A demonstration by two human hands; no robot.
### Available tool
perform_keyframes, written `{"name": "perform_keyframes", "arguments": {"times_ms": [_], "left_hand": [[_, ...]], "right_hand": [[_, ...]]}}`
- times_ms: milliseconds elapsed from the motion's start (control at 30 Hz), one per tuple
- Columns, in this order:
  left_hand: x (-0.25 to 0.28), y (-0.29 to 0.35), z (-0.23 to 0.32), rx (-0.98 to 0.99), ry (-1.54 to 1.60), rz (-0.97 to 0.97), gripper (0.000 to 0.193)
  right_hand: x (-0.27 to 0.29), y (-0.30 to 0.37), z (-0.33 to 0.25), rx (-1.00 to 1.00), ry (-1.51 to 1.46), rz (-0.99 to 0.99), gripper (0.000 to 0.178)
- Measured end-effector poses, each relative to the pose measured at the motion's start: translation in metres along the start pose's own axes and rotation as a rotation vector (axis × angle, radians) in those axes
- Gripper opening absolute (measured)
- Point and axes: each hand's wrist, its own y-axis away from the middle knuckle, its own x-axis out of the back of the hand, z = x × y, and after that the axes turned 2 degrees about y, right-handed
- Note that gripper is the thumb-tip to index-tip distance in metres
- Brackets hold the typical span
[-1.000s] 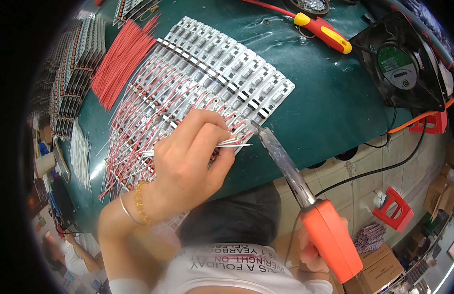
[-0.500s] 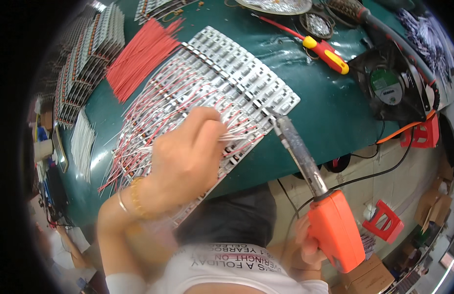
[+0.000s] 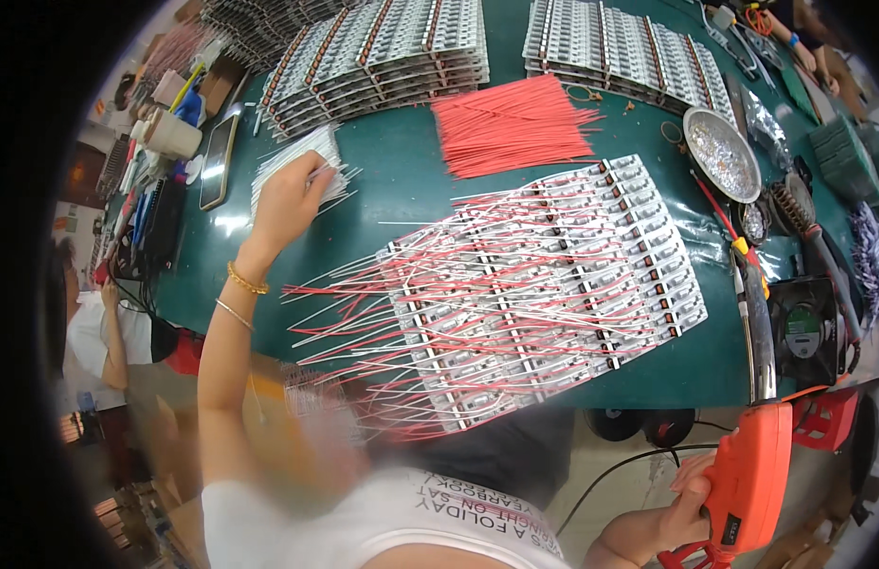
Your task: The person uses a soldering iron to attach red and white wires to a grid of electronic components on a circuit board. They repeatedly pick up individual wires, place them into the board's slots, and apply the soldering iron to secure them. The process involves alternating between red and white wires across the board's surface.
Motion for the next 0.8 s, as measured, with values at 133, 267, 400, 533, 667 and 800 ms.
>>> {"name": "perform_keyframes", "arguments": {"times_ms": [133, 267, 400, 533, 667, 800], "left_hand": [[0.0, 0.002, 0.016, -0.154, -0.195, 0.173, 0.021], [0.002, 0.012, 0.049, -0.179, -0.017, 0.178, 0.03], [-0.007, 0.028, 0.111, -0.133, 0.346, -0.282, 0.051], [-0.012, 0.017, 0.115, -0.027, 0.341, -0.385, 0.053], [0.002, 0.009, 0.12, 0.058, 0.346, -0.651, 0.051], [-0.002, 0.021, 0.125, 0.072, 0.478, -0.568, 0.042]], "right_hand": [[-0.005, -0.01, -0.012, 0.063, -0.02, -0.027, 0.044], [-0.006, -0.003, -0.01, 0.056, 0.021, 0.003, 0.042], [-0.009, 0.005, -0.007, -0.007, -0.051, 0.007, 0.043], [-0.015, 0.013, -0.005, -0.011, -0.159, 0.025, 0.049], [-0.014, 0.019, 0.005, -0.037, -0.19, 0.029, 0.053], [-0.01, 0.02, 0.009, -0.034, -0.227, 0.047, 0.051]]}}
